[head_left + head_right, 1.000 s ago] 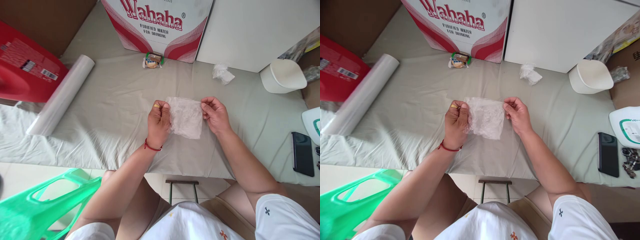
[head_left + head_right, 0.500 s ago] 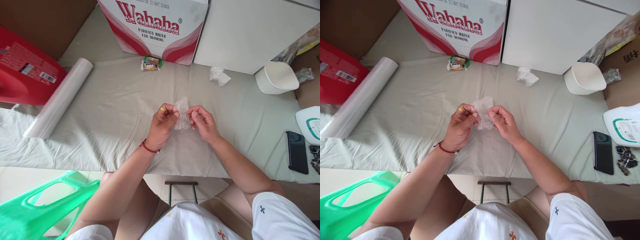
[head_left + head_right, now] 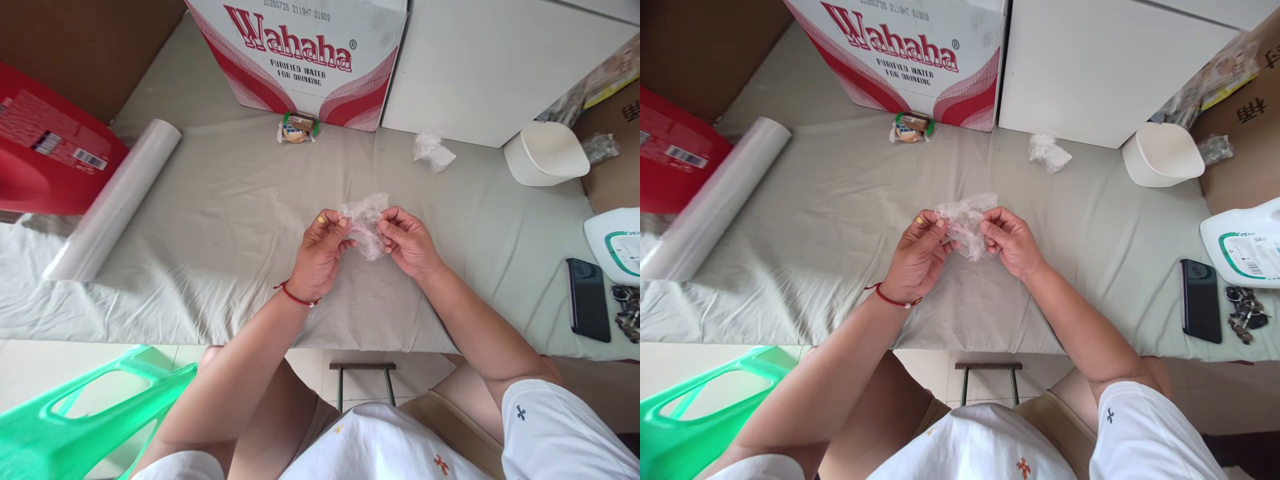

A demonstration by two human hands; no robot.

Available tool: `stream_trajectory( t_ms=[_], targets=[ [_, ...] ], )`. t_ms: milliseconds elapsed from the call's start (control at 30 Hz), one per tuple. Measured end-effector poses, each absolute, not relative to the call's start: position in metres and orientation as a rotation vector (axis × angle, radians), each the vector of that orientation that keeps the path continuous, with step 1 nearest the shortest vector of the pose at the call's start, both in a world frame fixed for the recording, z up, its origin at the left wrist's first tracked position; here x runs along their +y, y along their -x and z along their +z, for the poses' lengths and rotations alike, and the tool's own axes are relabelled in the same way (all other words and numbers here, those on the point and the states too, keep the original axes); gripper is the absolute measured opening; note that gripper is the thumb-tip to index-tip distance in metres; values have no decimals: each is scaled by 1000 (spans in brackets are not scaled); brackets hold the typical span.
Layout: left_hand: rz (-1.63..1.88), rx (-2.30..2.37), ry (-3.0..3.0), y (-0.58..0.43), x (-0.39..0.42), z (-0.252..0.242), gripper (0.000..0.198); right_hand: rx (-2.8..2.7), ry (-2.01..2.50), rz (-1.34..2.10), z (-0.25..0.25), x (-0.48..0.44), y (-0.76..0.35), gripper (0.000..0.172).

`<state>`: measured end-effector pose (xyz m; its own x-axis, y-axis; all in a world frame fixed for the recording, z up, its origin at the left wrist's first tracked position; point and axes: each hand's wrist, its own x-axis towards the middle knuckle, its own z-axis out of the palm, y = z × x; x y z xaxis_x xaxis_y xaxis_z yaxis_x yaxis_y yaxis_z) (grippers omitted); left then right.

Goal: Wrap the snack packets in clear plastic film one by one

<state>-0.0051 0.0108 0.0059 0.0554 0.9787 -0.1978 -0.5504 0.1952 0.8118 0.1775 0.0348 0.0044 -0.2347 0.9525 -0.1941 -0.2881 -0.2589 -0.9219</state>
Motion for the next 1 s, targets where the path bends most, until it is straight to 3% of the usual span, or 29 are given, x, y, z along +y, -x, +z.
stream_trajectory(
  t_ms=[400,800,867,1000],
  targets=[
    [1483,991,-503,32,34,4,37,-917,1044,1475,31,49,-222,38],
    [1495,1266,-571,27,31,7,22,-750,1395,1444,19,-24,-287,37],
    [1446,1268,-604,24,29,8,21,-821,1510,1315,12,-33,-293,37],
    [1364,1237,-642,21,27,7,21,-1135,1645,726,15,-47,-288,24]
  ],
)
